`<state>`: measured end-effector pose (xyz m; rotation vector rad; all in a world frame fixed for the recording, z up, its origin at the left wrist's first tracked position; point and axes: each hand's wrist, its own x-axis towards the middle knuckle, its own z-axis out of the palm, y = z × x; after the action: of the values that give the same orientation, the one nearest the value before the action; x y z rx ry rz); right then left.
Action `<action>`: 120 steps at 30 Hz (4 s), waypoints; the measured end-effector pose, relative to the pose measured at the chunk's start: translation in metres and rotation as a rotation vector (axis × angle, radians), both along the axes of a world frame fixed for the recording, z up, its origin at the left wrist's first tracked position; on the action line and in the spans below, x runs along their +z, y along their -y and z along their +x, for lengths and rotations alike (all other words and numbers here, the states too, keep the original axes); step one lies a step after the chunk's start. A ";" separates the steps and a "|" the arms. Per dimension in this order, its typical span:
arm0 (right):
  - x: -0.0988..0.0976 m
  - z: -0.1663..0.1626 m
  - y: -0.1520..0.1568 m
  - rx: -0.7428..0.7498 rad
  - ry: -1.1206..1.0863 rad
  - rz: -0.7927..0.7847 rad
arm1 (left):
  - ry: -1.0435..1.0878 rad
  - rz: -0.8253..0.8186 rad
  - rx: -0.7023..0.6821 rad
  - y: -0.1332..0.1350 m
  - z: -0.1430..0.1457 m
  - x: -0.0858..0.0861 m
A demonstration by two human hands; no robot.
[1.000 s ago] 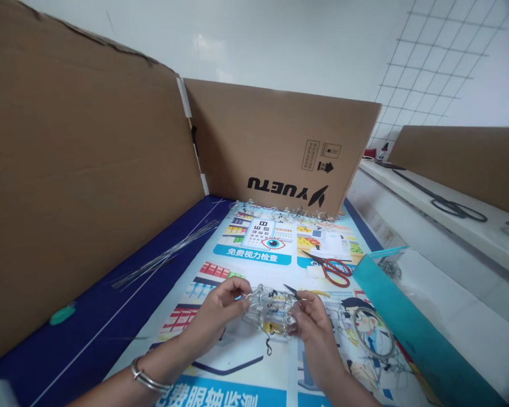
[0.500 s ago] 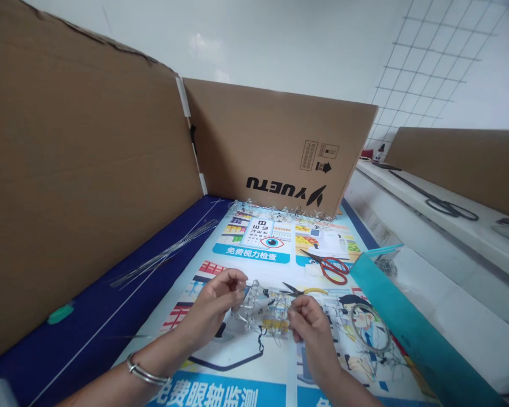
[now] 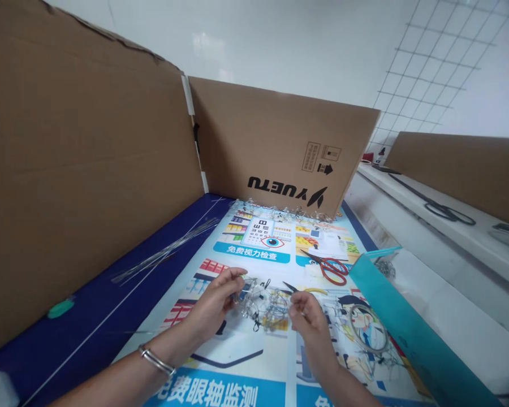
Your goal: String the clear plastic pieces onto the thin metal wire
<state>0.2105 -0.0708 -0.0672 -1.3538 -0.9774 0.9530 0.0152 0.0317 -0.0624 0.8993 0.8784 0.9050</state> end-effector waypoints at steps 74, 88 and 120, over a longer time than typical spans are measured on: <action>-0.003 -0.001 -0.001 0.119 -0.109 0.122 | -0.392 0.876 -0.140 0.037 -0.001 0.040; -0.005 0.002 -0.002 0.179 0.093 0.121 | -0.300 0.851 -0.231 0.032 -0.003 0.032; 0.005 0.022 -0.004 0.371 -0.345 -0.098 | -0.371 1.037 -0.430 0.028 -0.009 0.036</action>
<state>0.2322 -0.0663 -0.0625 -1.0542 -0.9379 1.4774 0.0063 0.0040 -0.0265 2.1125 0.4341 0.7989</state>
